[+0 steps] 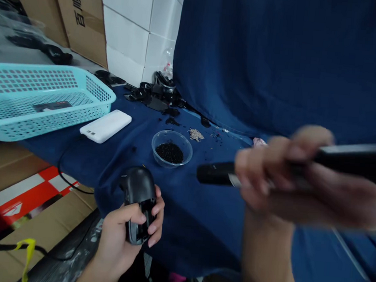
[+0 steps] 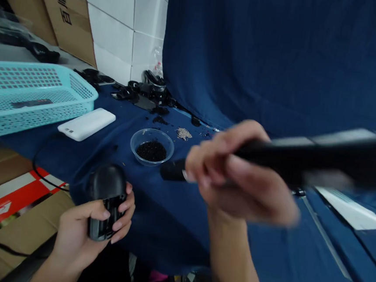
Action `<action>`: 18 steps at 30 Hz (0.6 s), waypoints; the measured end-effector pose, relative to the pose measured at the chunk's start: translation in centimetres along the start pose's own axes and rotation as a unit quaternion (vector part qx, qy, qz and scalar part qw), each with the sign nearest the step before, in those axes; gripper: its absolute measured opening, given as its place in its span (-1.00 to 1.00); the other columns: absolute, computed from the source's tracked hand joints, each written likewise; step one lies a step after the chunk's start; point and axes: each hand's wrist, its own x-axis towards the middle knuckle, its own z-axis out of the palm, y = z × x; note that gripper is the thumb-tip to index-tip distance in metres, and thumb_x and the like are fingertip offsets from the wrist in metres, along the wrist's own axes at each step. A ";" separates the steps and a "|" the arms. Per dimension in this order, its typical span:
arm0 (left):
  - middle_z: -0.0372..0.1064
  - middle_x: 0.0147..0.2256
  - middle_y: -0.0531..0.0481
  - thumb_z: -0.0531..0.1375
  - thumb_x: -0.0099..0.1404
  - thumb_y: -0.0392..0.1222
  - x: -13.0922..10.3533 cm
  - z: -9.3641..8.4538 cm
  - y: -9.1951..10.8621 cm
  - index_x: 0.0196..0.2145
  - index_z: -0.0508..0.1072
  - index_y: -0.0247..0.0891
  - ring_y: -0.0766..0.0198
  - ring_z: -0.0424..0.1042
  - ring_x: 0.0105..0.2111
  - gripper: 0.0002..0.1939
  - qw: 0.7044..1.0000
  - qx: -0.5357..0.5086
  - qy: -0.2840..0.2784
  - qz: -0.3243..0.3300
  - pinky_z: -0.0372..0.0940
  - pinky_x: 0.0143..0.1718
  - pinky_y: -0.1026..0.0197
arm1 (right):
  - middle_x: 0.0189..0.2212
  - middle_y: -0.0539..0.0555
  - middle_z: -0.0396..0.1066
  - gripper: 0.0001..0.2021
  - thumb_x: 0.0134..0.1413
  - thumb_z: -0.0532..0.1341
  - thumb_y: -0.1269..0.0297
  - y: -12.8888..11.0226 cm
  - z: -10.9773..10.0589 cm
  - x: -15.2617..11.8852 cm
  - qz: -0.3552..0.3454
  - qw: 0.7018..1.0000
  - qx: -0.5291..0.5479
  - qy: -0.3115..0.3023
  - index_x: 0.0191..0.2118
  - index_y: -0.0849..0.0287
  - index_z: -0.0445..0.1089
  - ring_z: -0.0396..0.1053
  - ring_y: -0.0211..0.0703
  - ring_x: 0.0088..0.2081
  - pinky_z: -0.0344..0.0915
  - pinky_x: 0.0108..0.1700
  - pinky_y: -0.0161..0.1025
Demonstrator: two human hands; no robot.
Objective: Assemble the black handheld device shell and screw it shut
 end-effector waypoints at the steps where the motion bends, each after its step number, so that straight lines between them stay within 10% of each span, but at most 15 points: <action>1: 0.24 -0.42 -0.02 0.16 -0.07 -0.37 0.0 -0.1 -0.2 -0.18 0.51 -0.34 0.31 0.21 -0.57 -0.58 1.000 0.004 -0.007 0.003 0.20 -0.65 0.26 | -0.72 -0.12 0.15 -0.87 -0.10 0.38 0.27 1.6 0.5 1.3 -0.029 0.999 0.022 0.010 -0.45 0.08 0.40 0.11 -0.28 -0.74 0.18 -0.67 -0.28; 9: 0.24 -0.41 -0.02 0.16 -0.05 -0.39 -0.5 -1.2 -0.9 -0.20 0.49 -0.33 0.31 0.21 -0.57 -0.61 1.000 0.006 0.007 0.003 0.20 -0.61 0.24 | -0.70 -0.13 0.18 -0.84 -0.16 0.33 0.29 13.4 1.6 5.9 0.129 0.989 0.040 0.054 -0.44 0.13 0.31 0.11 -0.29 -0.71 0.18 -0.63 -0.30; 18: 0.34 -0.31 -0.10 0.17 -0.01 -0.38 -0.7 -1.3 -0.4 -0.11 0.52 -0.30 0.20 0.34 -0.45 -0.56 0.999 0.029 0.010 0.034 0.30 -0.54 0.18 | -0.69 -0.13 0.11 -0.85 -0.16 0.28 0.29 10.3 0.7 5.9 0.116 0.984 0.091 0.104 -0.46 0.13 0.27 0.07 -0.31 -0.68 0.17 -0.60 -0.30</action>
